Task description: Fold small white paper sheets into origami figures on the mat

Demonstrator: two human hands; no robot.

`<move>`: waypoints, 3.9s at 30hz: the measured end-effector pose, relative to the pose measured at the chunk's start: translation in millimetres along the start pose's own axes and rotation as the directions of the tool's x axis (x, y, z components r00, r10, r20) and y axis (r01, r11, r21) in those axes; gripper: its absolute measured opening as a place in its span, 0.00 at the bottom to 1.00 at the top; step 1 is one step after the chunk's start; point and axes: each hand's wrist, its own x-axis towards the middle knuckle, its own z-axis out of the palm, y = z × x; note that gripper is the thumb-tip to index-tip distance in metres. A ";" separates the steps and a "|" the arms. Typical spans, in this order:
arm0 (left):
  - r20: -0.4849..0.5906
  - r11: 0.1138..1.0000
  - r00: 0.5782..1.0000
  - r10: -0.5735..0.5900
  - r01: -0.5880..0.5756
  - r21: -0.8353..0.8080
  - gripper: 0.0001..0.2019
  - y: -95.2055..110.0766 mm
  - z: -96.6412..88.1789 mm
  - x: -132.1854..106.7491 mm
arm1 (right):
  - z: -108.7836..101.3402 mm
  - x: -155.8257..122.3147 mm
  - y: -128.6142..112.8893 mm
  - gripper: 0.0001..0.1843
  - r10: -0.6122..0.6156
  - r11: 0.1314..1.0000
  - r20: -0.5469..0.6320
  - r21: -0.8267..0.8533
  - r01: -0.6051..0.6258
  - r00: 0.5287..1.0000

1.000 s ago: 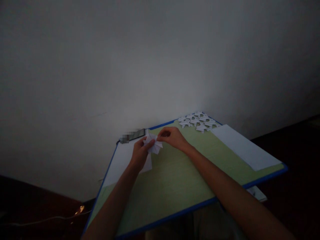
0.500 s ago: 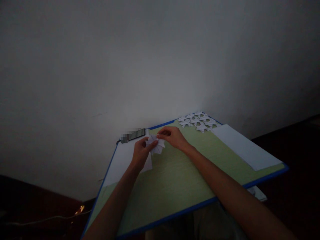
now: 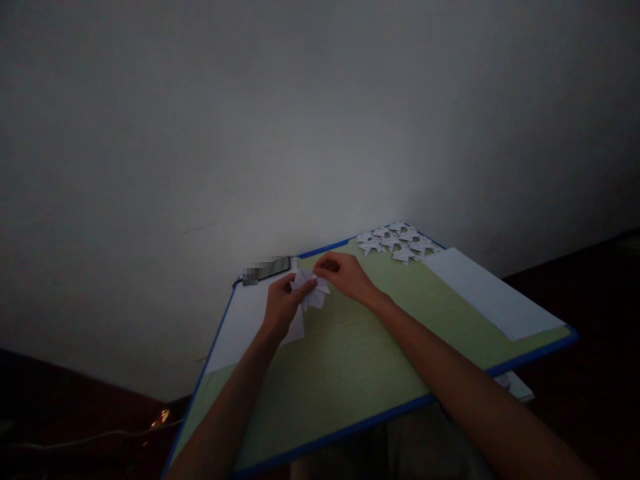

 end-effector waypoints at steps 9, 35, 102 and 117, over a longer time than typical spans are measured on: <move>0.021 0.999 0.999 -0.031 0.031 -0.026 0.12 0.0 -1.2 0.1 | 3.0 -0.3 1.2 0.06 -0.015 1.000 -0.038 0.000 0.015 0.999; 0.076 0.995 0.993 -0.089 0.092 -0.040 0.15 4.1 -1.7 -3.0 | 7.0 -4.1 -6.2 0.06 -0.015 1.000 -0.064 -0.028 0.013 0.998; 0.034 0.991 0.998 -0.053 0.057 -0.123 0.18 9.9 1.9 -3.1 | 6.3 -3.0 -6.1 0.15 0.108 0.985 0.022 0.136 -0.110 0.994; -0.096 0.952 0.993 -0.072 0.040 -0.304 0.33 7.7 -5.7 1.8 | 1.6 -3.5 -8.0 0.23 0.096 0.982 0.036 0.157 -0.101 0.995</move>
